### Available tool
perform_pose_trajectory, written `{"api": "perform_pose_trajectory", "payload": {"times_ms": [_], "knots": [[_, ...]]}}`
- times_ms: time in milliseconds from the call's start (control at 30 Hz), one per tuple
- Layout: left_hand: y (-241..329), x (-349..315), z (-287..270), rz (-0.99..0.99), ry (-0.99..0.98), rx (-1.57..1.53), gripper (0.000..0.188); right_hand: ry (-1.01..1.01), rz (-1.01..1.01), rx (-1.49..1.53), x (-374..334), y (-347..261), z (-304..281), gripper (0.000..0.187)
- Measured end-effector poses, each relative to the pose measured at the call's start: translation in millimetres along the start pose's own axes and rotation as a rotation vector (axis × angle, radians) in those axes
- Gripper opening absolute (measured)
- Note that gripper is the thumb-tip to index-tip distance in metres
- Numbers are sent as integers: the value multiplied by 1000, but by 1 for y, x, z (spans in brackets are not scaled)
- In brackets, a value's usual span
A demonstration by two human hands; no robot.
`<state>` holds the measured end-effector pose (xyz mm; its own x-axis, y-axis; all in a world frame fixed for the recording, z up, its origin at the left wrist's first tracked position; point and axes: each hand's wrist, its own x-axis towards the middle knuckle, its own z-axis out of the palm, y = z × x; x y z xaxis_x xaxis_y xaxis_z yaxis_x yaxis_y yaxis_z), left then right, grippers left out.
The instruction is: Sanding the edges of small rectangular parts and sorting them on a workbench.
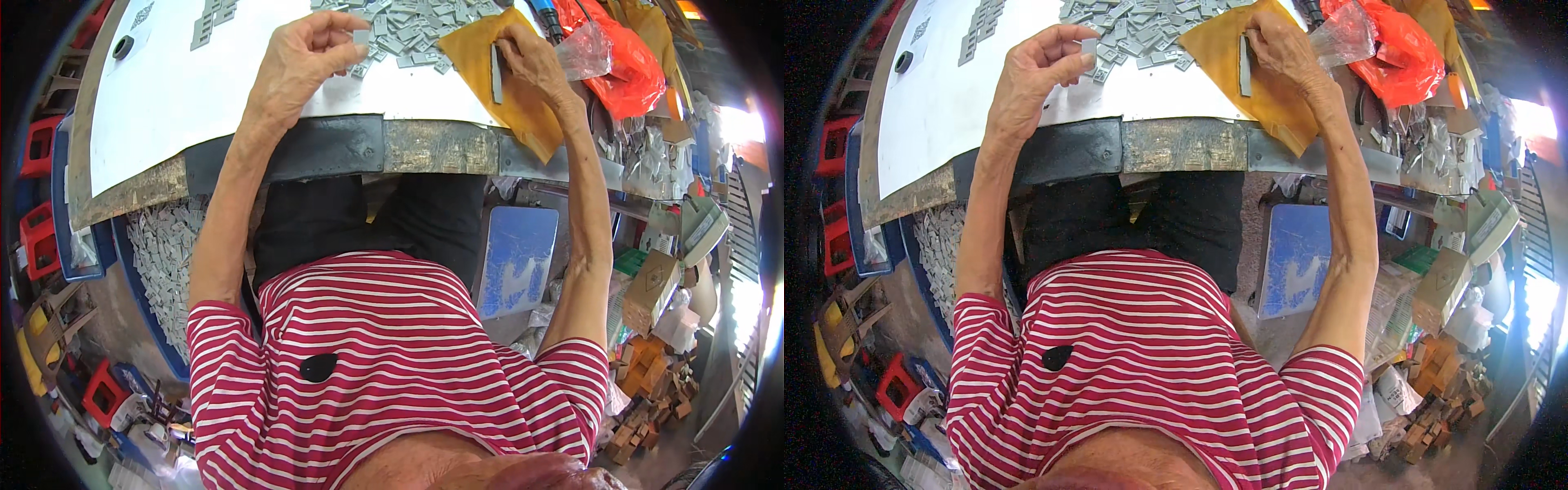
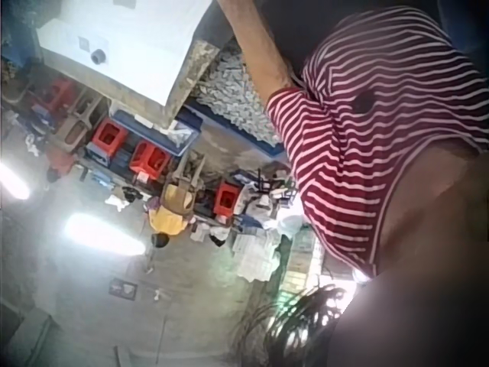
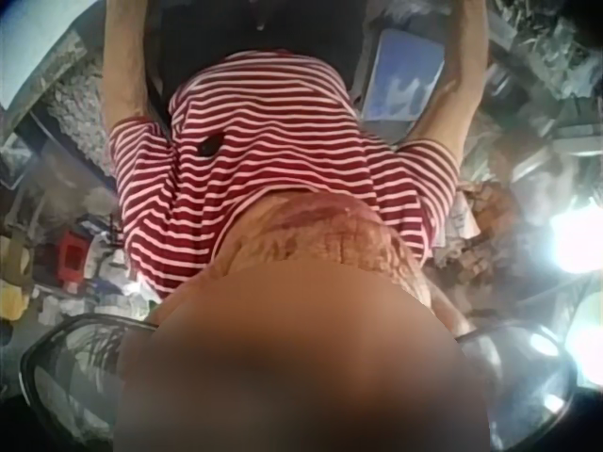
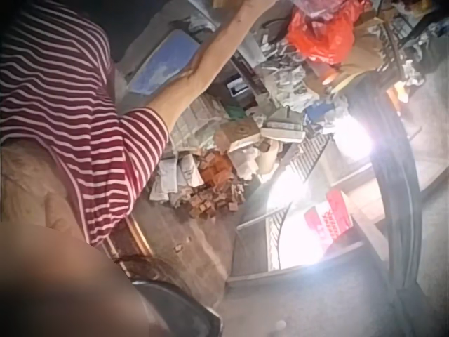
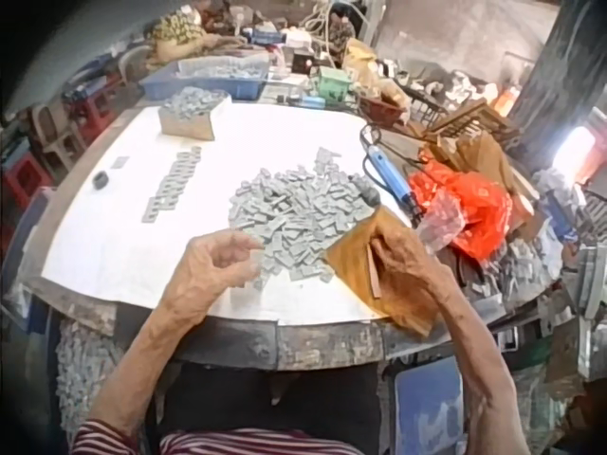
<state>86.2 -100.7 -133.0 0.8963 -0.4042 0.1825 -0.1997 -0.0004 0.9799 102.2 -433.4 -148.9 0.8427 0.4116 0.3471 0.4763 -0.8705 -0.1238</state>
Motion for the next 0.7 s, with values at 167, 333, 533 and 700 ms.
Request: {"api": "perform_pose_trajectory", "payload": {"times_ms": [167,333,533,700], "knots": [[-11,-4,-1,-59,-25,-18,27,-101,236,364,-1,3,-4,19],[-9,-7,3,-79,-8,-98,28,-166,523,751,2,-17,-27,18],[-10,-10,5,-114,-66,-165,26,-117,822,1434,6,-40,-34,17],[-14,-12,7,-80,-97,-193,25,-285,811,1824,5,-56,-25,14]]}}
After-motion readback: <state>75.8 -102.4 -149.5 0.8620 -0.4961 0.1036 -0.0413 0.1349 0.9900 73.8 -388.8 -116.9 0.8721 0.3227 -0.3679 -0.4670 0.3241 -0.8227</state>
